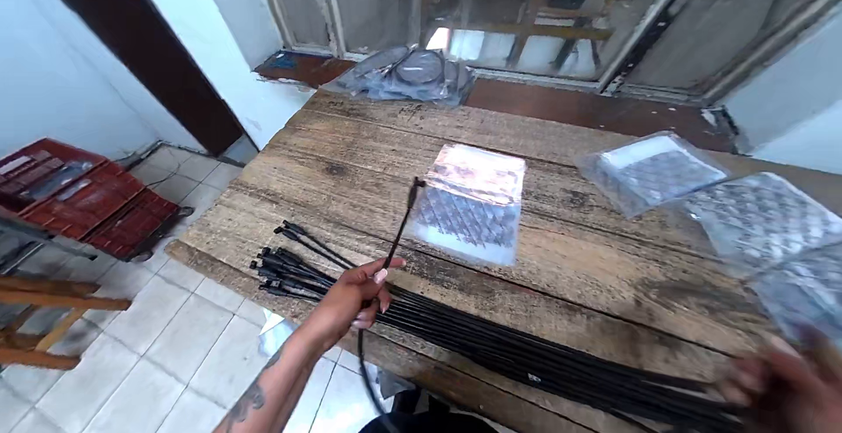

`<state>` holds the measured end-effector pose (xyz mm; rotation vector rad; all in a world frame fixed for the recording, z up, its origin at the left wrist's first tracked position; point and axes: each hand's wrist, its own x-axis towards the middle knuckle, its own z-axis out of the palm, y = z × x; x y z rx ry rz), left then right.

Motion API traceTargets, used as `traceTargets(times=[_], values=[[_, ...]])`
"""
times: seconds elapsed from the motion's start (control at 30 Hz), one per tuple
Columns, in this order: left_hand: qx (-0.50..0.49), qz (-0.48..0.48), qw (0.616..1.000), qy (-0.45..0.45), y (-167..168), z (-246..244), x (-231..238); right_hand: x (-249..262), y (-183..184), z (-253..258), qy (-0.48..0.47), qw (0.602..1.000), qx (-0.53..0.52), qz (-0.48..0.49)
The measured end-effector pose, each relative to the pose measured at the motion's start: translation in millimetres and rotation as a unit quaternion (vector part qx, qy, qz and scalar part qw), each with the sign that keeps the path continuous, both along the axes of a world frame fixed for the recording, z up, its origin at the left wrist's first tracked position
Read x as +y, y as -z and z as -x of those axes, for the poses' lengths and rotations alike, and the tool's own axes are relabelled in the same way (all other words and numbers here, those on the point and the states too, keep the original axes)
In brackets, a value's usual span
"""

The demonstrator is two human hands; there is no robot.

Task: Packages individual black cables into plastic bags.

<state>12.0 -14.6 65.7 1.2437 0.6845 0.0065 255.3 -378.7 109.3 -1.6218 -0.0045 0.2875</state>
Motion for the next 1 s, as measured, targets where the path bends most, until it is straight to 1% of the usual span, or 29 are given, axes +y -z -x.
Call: traceTargets(times=[0.03,0.07,0.1,0.13,0.17,0.2,0.23,0.27,0.3,0.33,0.37,0.4,0.47,0.53,0.57,0.63,0.67,0.73,0.8,0.87,0.9,0.93,0.97,1.0], values=[[0.007,-0.025,0.997,0.077,-5,-3,-1,34,-8,3,-0.051,0.997,-0.054,0.03],[0.005,-0.043,0.989,0.143,-7,-6,-6,64,-11,5,-0.106,0.983,-0.134,0.072],[-0.004,-0.055,0.978,0.199,-7,-10,-11,88,-12,8,-0.168,0.95,-0.231,0.125],[-0.019,-0.065,0.967,0.246,-6,-13,-16,111,-11,11,-0.22,0.9,-0.333,0.174],[-0.034,-0.077,0.954,0.288,-8,-15,-20,130,-10,14,-0.264,0.847,-0.409,0.211],[-0.05,-0.088,0.94,0.324,-12,-15,-22,143,-8,18,-0.3,0.801,-0.461,0.236],[-0.06,-0.098,0.929,0.352,-17,-15,-23,149,-4,22,-0.321,0.763,-0.501,0.253],[-0.065,-0.107,0.922,0.365,-23,-13,-23,151,3,25,-0.333,0.739,-0.526,0.259],[-0.064,-0.121,0.923,0.36,-27,-11,-22,147,12,27,-0.35,0.729,-0.528,0.259],[-0.057,-0.145,0.93,0.333,-29,-9,-21,141,21,30,-0.367,0.732,-0.514,0.257],[-0.039,-0.176,0.942,0.283,-28,-6,-23,133,31,35,-0.38,0.74,-0.493,0.256],[-0.013,-0.217,0.951,0.219,-23,-3,-26,124,39,40,-0.391,0.747,-0.473,0.256],[0.03,-0.286,0.954,0.088,-4,11,-37,108,51,48,-0.396,0.754,-0.451,0.266],[0.008,-0.273,0.96,-0.056,23,31,-66,93,57,51,-0.382,0.743,-0.465,0.294],[-0.011,-0.254,0.961,-0.111,36,39,-85,87,59,52,-0.369,0.734,-0.478,0.31],[-0.068,-0.206,0.961,-0.173,56,40,-113,77,55,60,-0.374,0.714,-0.469,0.36],[-0.094,-0.195,0.955,-0.202,60,29,-119,73,47,66,-0.404,0.712,-0.43,0.382],[-0.113,-0.216,0.938,-0.244,55,-7,-118,68,34,77,-0.47,0.728,-0.306,0.395],[-0.12,-0.239,0.927,-0.262,40,-48,-122,63,33,82,-0.491,0.761,-0.202,0.373],[-0.137,-0.253,0.926,-0.245,31,-81,-130,56,42,80,-0.474,0.806,-0.139,0.325],[-0.143,-0.264,0.928,-0.219,32,-94,-130,53,46,77,-0.459,0.827,-0.117,0.302],[-0.134,-0.282,0.934,-0.172,35,-103,-125,51,49,76,-0.435,0.847,-0.098,0.289],[-0.11,-0.301,0.942,-0.101,38,-110,-114,50,53,76,-0.404,0.865,-0.09,0.286],[-0.077,-0.321,0.944,-0.01,38,-116,-96,49,58,76,-0.368,0.878,-0.091,0.291]])
